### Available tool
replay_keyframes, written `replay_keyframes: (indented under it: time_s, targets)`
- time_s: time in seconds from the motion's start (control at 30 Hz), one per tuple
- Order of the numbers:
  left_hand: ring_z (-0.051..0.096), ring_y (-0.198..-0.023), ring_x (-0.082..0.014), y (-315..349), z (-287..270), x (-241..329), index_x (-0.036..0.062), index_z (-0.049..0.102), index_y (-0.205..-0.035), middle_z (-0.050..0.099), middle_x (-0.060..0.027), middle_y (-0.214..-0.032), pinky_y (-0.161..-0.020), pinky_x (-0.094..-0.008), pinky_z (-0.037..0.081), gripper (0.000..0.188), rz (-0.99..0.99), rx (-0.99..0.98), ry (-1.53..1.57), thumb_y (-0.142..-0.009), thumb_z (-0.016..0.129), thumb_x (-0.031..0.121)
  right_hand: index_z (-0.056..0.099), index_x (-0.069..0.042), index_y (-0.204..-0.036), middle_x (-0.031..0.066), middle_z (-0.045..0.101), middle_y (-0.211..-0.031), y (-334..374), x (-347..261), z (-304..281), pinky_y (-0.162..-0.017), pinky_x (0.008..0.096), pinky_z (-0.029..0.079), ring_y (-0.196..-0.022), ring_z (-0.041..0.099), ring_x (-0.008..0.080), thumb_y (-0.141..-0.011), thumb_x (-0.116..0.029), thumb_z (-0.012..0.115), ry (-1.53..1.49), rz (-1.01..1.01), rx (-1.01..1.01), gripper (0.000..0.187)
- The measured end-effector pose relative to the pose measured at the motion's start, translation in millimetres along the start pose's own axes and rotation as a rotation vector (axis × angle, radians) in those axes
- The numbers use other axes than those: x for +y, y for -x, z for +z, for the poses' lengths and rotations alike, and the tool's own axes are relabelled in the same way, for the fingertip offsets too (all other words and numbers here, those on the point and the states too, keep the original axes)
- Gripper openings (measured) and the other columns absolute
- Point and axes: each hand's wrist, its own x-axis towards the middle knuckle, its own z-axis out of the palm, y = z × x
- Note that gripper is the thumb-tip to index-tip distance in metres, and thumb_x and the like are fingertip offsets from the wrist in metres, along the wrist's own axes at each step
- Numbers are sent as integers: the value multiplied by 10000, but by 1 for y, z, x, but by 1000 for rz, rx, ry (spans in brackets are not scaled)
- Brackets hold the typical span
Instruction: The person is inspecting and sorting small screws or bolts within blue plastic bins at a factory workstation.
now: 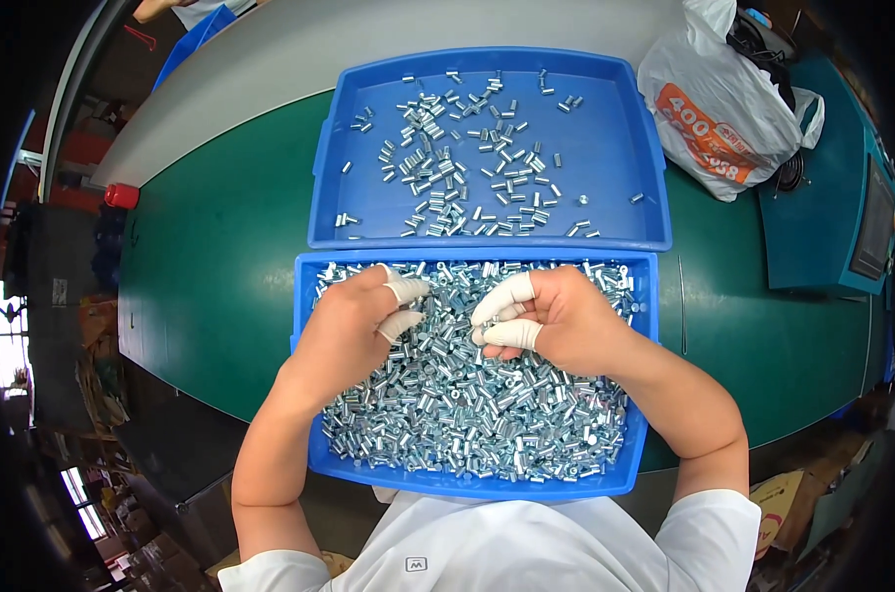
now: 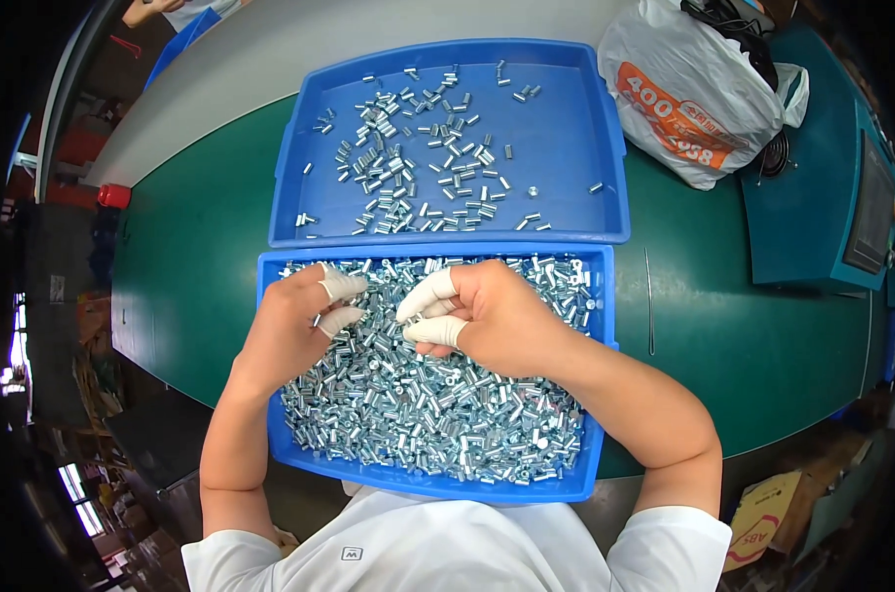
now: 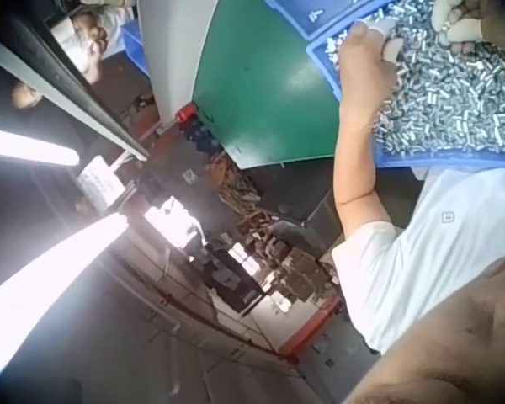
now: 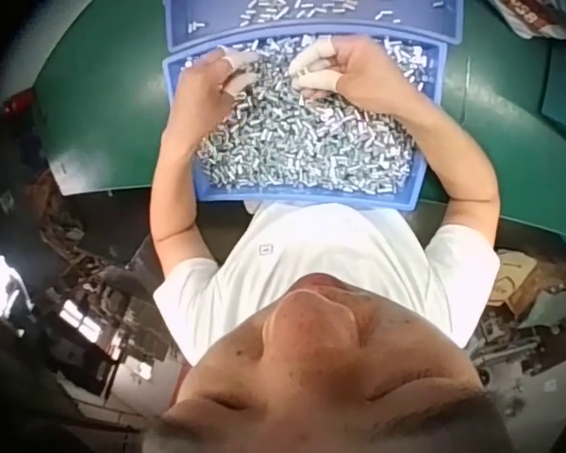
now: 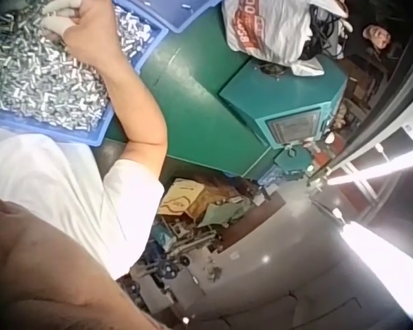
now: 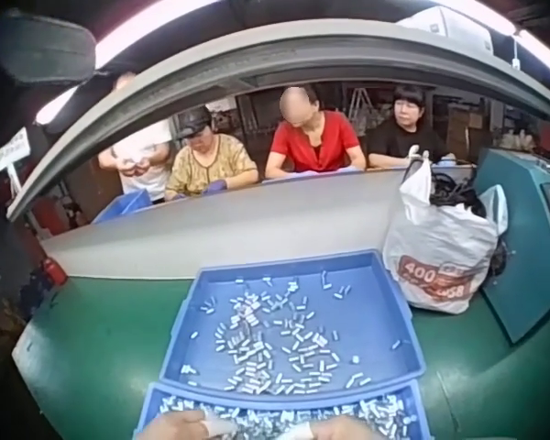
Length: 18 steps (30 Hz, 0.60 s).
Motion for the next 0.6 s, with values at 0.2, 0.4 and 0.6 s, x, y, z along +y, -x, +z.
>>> replay_keyframes:
  time_s: [0.2, 0.4, 0.6]
  targets:
    - [606, -623, -216, -6, 0, 7, 8, 750, -1027, 643, -106, -777, -583, -353, 490, 214, -231, -27, 158, -821, 805, 12, 711, 3, -1109, 81, 744, -968, 1, 4, 1, -789, 287, 595, -873, 711, 132, -943, 25, 702, 31, -59, -14, 168]
    - [562, -610, -105, -15, 11, 1, 6, 753, -958, 649, -59, -765, -559, -278, 468, 176, -301, -27, 152, -804, 837, 4, 704, 8, -1126, 61, 733, -938, 0, 4, 2, -775, 270, 575, -844, 686, 104, -951, 19, 693, 23, -70, -20, 175]
    - [571, -614, -147, -9, 12, 3, 18, 763, -979, 630, -65, -771, -568, -295, 472, 204, -226, -42, 95, -790, 829, -16, 705, 11, -1113, 63, 733, -924, 0, 4, 2, -756, 269, 576, -827, 687, 106, -948, 37, 684, 60, -96, -21, 169]
